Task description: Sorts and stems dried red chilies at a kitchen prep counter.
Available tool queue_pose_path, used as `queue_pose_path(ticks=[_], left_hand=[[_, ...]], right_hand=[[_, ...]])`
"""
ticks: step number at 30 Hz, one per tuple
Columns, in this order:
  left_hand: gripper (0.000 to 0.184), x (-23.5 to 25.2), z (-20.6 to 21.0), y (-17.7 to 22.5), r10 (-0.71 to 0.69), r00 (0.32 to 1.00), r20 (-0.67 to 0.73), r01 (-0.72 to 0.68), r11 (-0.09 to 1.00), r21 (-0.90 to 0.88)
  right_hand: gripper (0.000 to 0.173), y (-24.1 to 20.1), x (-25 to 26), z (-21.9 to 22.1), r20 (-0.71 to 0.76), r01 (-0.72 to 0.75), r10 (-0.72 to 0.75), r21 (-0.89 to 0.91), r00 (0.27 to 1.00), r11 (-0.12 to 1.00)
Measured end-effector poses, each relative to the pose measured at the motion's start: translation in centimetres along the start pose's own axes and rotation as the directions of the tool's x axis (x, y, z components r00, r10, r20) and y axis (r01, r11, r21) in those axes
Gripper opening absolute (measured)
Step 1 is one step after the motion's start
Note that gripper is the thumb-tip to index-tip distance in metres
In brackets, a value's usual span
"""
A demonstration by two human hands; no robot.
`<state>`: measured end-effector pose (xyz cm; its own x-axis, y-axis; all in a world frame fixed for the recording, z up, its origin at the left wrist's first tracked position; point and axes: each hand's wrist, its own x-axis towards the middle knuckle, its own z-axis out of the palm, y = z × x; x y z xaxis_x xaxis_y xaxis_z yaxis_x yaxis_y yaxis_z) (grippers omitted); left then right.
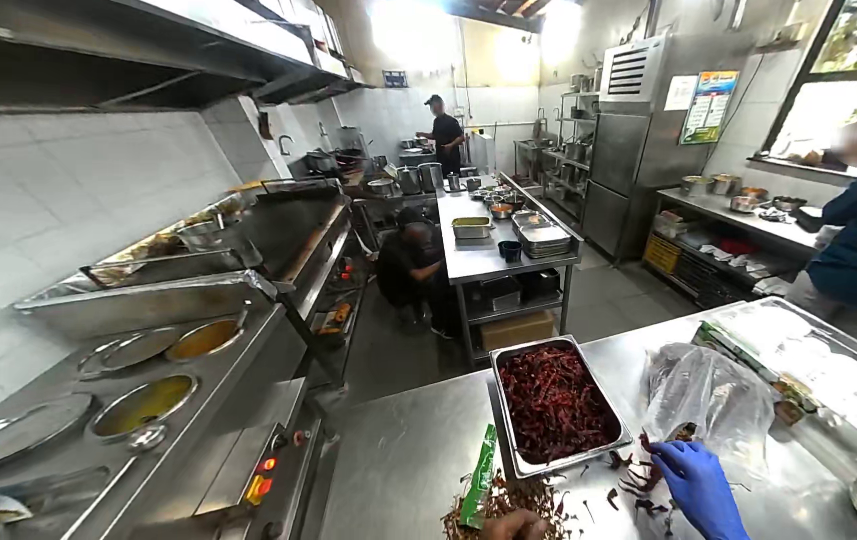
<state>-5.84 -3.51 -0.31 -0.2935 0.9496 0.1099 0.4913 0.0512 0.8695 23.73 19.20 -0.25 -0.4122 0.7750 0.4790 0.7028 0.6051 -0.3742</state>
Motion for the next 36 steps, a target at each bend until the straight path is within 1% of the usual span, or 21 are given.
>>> queue_pose_path(ticks=[1,2,3,4,5,6,7,9,10,12,15,18,21,23,26,28,30,32,34,36], left_hand=[[0.031,0.2,0.6,0.7,0.053,0.997,0.049,-0.052,0.998,-0.031],[0.045,0.4,1.4,1.3,0.123,0.988,0.096,-0.118,0.992,-0.054],[0.057,0.7,2.1,1.9,0.189,0.972,0.144,-0.180,0.981,-0.070],[0.063,0.9,2.9,2.6,0.233,0.956,0.180,-0.221,0.972,-0.080],[0.062,1.0,3.6,3.2,0.258,0.944,0.205,-0.245,0.966,-0.085],[0.057,1.0,4.2,3.5,0.264,0.939,0.220,-0.254,0.964,-0.074],[0.050,0.9,4.7,3.6,0.255,0.941,0.222,-0.250,0.967,-0.049],[0.037,0.9,4.9,3.6,0.221,0.956,0.195,-0.226,0.974,0.002],[0.032,0.9,4.6,3.5,0.208,0.963,0.169,-0.214,0.977,0.016],[0.022,1.0,3.8,2.8,0.193,0.974,0.119,-0.199,0.979,0.038],[0.016,1.1,2.3,1.9,0.132,0.987,0.086,-0.137,0.989,0.055],[0.021,0.9,1.6,1.5,0.086,0.981,0.176,-0.090,0.996,0.014],[0.025,0.5,2.0,2.0,0.034,0.965,0.258,-0.005,0.994,-0.112],[0.026,0.5,2.2,2.4,0.005,0.967,0.253,0.042,0.982,-0.182],[0.025,0.8,2.7,2.4,-0.033,0.977,0.211,0.105,0.935,-0.339],[0.031,1.1,2.7,2.2,-0.031,0.980,0.196,0.111,0.904,-0.412],[0.034,1.4,2.7,2.2,-0.010,0.982,0.191,0.087,0.913,-0.398],[0.032,1.5,2.6,2.4,-0.011,0.980,0.196,0.086,0.922,-0.377],[0.023,1.4,2.8,2.5,-0.039,0.983,0.180,0.102,0.930,-0.353],[0.017,1.3,3.0,2.5,-0.065,0.987,0.146,0.111,0.936,-0.333]], right_hand=[[0.018,-1.0,-0.1,-0.6,0.073,0.005,-0.013,0.111,0.997,0.994],[0.020,-2.2,-0.3,-1.2,0.184,-0.003,-0.041,0.230,0.982,0.973],[0.021,-3.6,-0.5,-1.7,0.320,-0.036,-0.079,0.337,0.944,0.941],[0.022,-5.1,-0.7,-2.1,0.445,-0.079,-0.129,0.419,0.886,0.905],[0.025,-6.4,-1.0,-2.1,0.534,-0.124,-0.175,0.478,0.827,0.870],[0.027,-7.7,-1.4,-1.9,0.588,-0.181,-0.194,0.517,0.785,0.837],[0.031,-8.8,-1.8,-1.5,0.619,-0.240,-0.180,0.532,0.764,0.812],[0.040,-10.2,-2.5,-0.6,0.637,-0.345,-0.105,0.540,0.764,0.768],[0.041,-10.5,-2.8,-0.3,0.636,-0.383,-0.070,0.545,0.769,0.745],[0.035,-10.5,-3.3,0.0,0.648,-0.442,-0.036,0.557,0.761,0.703],[0.026,-10.1,-4.1,0.1,0.661,-0.460,-0.059,0.581,0.748,0.671],[0.027,-9.7,-4.7,0.2,0.666,-0.472,-0.036,0.565,0.745,0.677],[0.028,-9.2,-4.9,0.8,0.634,-0.496,0.060,0.538,0.771,0.681],[0.026,-9.0,-4.8,1.0,0.599,-0.509,0.117,0.543,0.792,0.668],[0.022,-9.3,-4.4,0.9,0.565,-0.534,0.138,0.633,0.814,0.560],[0.022,-9.7,-4.3,1.0,0.546,-0.531,0.143,0.666,0.825,0.523],[0.023,-10.4,-4.3,1.2,0.538,-0.520,0.138,0.666,0.832,0.535],[0.026,-11.3,-4.4,1.5,0.552,-0.504,0.098,0.656,0.828,0.562],[0.030,-12.4,-4.5,1.7,0.569,-0.495,0.054,0.659,0.820,0.566],[0.030,-13.0,-4.5,2.0,0.553,-0.482,0.047,0.679,0.832,0.553]])
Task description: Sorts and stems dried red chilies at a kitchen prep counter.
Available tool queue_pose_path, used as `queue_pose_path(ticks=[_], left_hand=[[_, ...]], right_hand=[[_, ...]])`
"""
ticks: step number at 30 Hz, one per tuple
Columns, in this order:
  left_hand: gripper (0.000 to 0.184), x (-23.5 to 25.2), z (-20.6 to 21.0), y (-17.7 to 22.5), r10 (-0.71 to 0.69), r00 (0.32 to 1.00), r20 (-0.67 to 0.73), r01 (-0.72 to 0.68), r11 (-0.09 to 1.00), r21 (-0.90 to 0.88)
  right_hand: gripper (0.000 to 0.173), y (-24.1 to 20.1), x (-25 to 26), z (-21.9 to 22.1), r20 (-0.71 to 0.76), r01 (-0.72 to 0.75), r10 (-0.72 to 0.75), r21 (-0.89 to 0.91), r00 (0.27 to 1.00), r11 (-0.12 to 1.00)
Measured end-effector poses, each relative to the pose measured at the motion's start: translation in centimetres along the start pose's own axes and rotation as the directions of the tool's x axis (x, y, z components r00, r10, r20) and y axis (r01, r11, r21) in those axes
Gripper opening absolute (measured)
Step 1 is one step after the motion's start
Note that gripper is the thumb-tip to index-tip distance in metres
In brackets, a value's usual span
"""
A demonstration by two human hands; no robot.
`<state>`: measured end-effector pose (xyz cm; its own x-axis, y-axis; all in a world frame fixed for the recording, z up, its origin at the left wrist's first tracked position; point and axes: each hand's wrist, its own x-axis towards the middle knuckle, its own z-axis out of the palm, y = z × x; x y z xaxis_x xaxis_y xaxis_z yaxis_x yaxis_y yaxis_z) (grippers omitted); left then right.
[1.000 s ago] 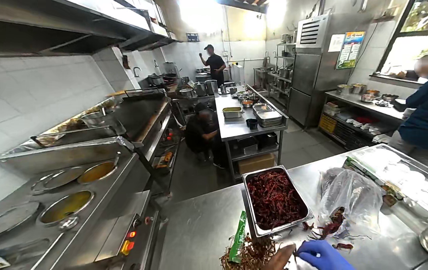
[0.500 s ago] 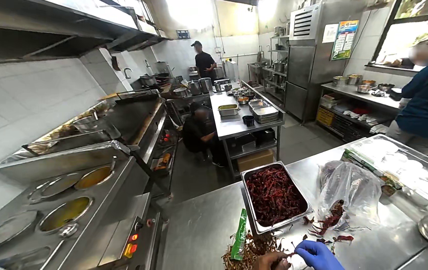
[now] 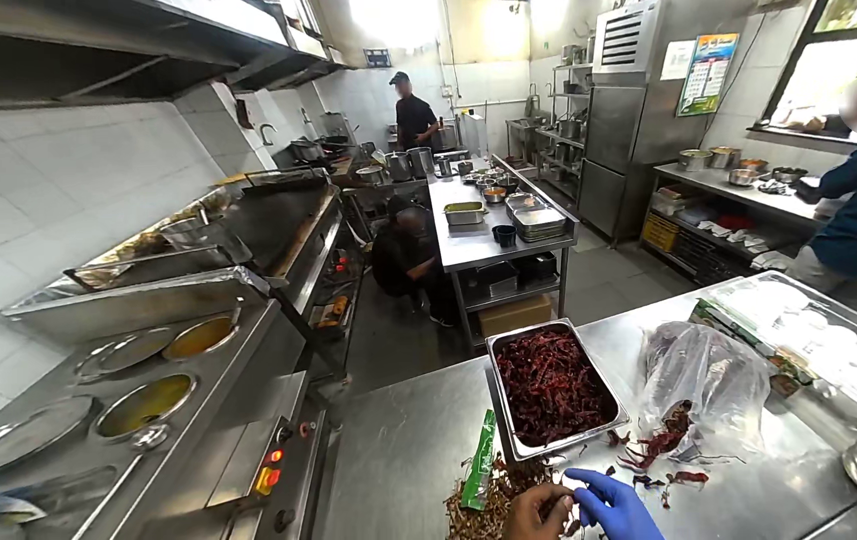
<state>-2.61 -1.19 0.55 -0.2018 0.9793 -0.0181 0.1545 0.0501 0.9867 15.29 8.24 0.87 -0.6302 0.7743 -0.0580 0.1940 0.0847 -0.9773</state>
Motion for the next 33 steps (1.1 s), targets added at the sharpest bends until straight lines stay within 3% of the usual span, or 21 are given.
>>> queue_pose_path(ticks=[5,10,15,18,22,27,33], left_hand=[[0.016,0.0,-0.4,0.2,-0.016,0.996,-0.083,0.015,1.000,-0.008],[0.015,0.2,-0.2,0.2,0.010,0.999,-0.050,-0.009,1.000,0.021],[0.024,0.4,0.8,0.9,0.059,0.998,0.038,-0.064,0.987,0.148],[0.021,0.4,1.3,0.9,0.035,0.999,0.008,-0.036,0.975,0.220],[0.014,0.6,0.7,1.0,0.043,0.995,-0.085,-0.032,0.992,0.126],[0.021,0.9,0.0,0.4,0.020,0.997,0.077,-0.035,0.978,0.206],[0.025,1.2,0.9,0.7,0.110,0.992,0.069,-0.124,0.958,0.260]], right_hand=[[0.022,0.5,0.6,-0.9,-0.185,-0.036,0.031,-0.024,0.982,0.999],[0.028,0.5,0.3,-1.2,-0.044,-0.049,0.046,-0.066,0.998,0.997],[0.038,1.0,0.1,0.2,-0.107,-0.029,-0.005,-0.315,0.994,0.949],[0.038,0.3,0.0,0.7,-0.136,-0.030,-0.011,-0.294,0.991,0.955],[0.032,0.2,-0.2,0.6,-0.112,-0.051,0.022,-0.267,0.993,0.962],[0.033,1.1,-0.4,0.4,-0.119,0.038,-0.073,-0.268,0.990,0.963],[0.035,0.4,-0.1,0.3,-0.105,0.011,-0.048,-0.325,0.993,0.946]])
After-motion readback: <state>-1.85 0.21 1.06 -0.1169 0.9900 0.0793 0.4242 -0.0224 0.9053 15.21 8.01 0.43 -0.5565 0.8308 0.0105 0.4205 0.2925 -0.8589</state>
